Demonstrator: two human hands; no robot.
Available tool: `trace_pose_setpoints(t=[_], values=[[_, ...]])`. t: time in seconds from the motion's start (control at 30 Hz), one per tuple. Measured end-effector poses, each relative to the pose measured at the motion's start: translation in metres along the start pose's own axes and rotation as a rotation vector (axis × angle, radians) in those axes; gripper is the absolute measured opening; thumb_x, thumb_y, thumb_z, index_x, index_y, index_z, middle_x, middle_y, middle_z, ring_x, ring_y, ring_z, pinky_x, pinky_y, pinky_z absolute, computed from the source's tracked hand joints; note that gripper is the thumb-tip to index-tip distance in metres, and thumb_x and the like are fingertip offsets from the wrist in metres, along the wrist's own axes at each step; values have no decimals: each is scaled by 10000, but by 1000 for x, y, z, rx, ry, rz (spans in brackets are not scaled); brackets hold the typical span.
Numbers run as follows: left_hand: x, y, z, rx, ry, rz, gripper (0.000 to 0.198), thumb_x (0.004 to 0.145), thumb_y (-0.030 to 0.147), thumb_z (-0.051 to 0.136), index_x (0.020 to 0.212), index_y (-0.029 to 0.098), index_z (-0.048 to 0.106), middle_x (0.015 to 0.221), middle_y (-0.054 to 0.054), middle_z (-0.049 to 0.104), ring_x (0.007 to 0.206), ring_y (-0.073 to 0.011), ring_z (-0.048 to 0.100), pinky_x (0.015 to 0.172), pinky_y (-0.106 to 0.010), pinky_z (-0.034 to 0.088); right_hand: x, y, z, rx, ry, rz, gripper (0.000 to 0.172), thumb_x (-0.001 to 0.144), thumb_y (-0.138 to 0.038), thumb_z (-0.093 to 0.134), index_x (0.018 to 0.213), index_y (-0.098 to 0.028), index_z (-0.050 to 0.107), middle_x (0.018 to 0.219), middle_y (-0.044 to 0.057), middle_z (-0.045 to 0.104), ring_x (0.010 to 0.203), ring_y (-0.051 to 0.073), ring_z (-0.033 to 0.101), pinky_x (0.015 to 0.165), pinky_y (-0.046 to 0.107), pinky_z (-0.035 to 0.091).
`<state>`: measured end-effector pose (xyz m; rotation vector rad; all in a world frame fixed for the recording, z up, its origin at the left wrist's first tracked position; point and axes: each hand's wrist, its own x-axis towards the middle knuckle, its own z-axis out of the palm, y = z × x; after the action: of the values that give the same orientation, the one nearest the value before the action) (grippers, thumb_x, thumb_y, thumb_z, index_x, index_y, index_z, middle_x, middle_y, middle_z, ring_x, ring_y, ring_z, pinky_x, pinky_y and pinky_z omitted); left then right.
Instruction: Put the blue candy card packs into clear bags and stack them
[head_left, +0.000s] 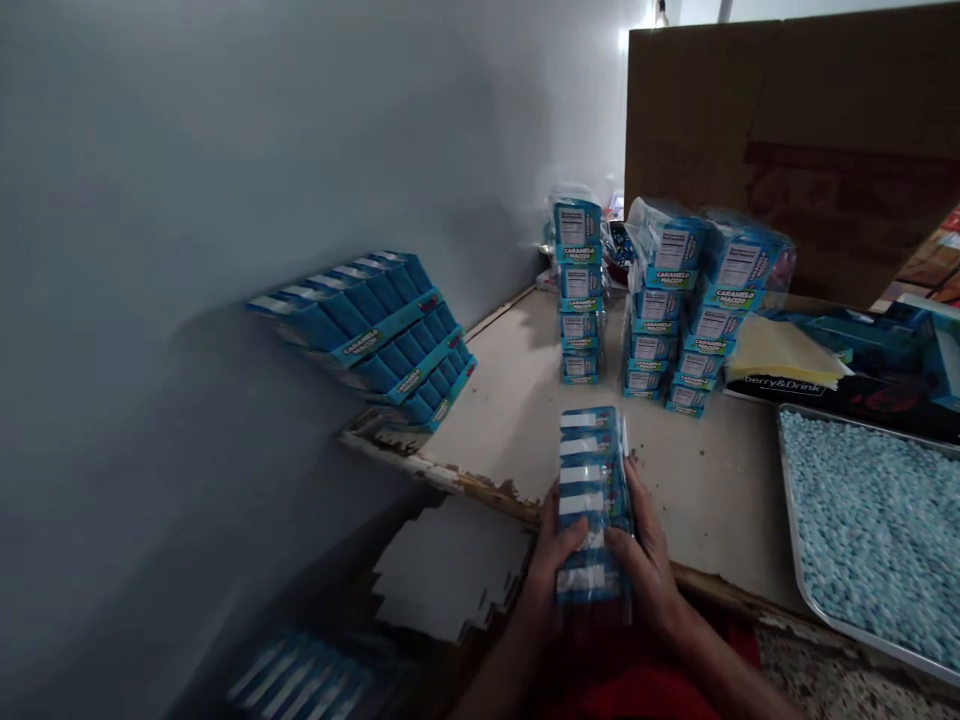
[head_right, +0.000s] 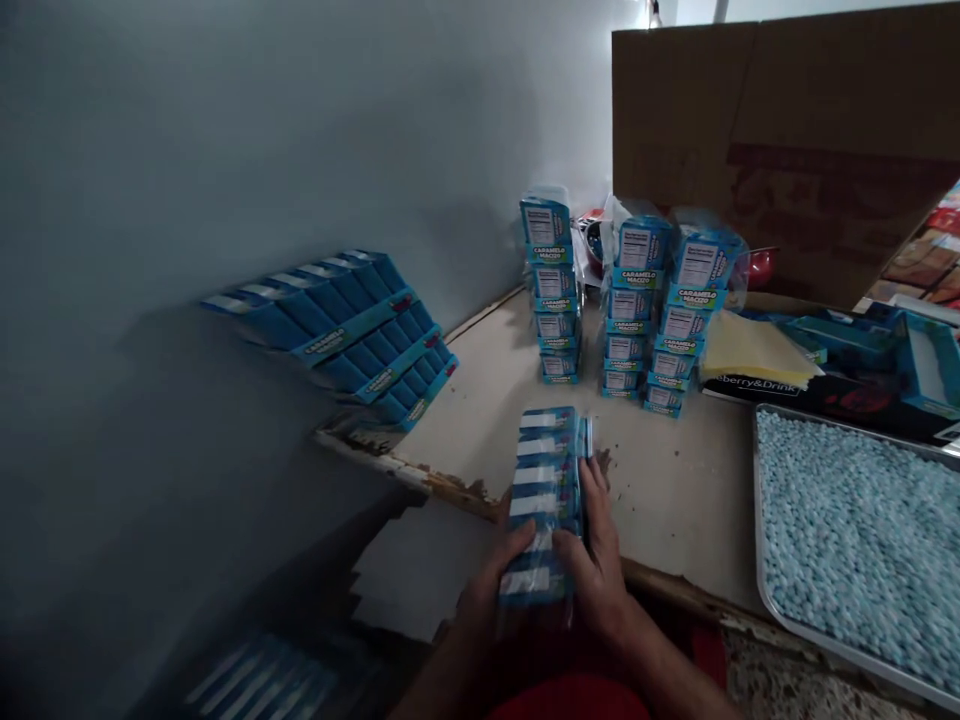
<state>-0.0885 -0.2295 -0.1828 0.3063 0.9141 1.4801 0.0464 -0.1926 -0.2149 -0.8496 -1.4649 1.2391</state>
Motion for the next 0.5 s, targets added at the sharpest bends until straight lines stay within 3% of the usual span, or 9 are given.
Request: trace_pose_setpoints(t=[0.13, 0.2, 0.27, 0.4, 0.5], values=[[41, 36, -17, 98, 81, 179, 715, 716, 384, 926, 1370, 231, 680, 1327, -93, 757, 1229, -334, 719, 975, -370, 607, 61, 2, 23, 41, -128, 72, 834, 981, -657, 635, 1704, -350, 354, 1804, 6, 263, 1683, 293, 218, 1385, 553, 167], [72, 61, -30, 128, 93, 300, 530, 723, 370, 906, 1192, 176, 750, 1297, -100, 765, 1294, -323, 681, 995, -323, 586, 88, 7, 30, 2, -209, 108, 848, 959, -695, 647, 1691, -358, 383, 1800, 4, 272, 1686, 280, 209, 1384, 547, 171], [112, 92, -43, 166, 45, 377, 457, 752, 378, 865, 1136, 156, 756, 1246, -101, 777, 1279, -310, 680, 990, -315, 577, 103, 19, 32, -100, -277, 130, 828, 910, -709, 706, 1635, -379, 482, 1789, 9, 302, 1681, 294, 226, 1367, 572, 211], [210, 156, -55, 340, -135, 384, 615, 706, 402, 818, 1236, 111, 707, 1046, -104, 789, 1031, -288, 735, 895, -361, 587, 96, 56, 24, -271, -219, 140, 681, 847, -671, 784, 1416, -304, 720, 1679, 123, 491, 1579, 366, 428, 1296, 608, 347], [278, 187, -48, 416, -174, 364, 624, 711, 454, 792, 1219, 101, 713, 981, -98, 773, 941, -257, 720, 861, -359, 576, 83, 75, 18, -306, -134, 145, 497, 913, -615, 735, 1275, -279, 790, 1568, 145, 599, 1478, 362, 548, 1236, 580, 442]])
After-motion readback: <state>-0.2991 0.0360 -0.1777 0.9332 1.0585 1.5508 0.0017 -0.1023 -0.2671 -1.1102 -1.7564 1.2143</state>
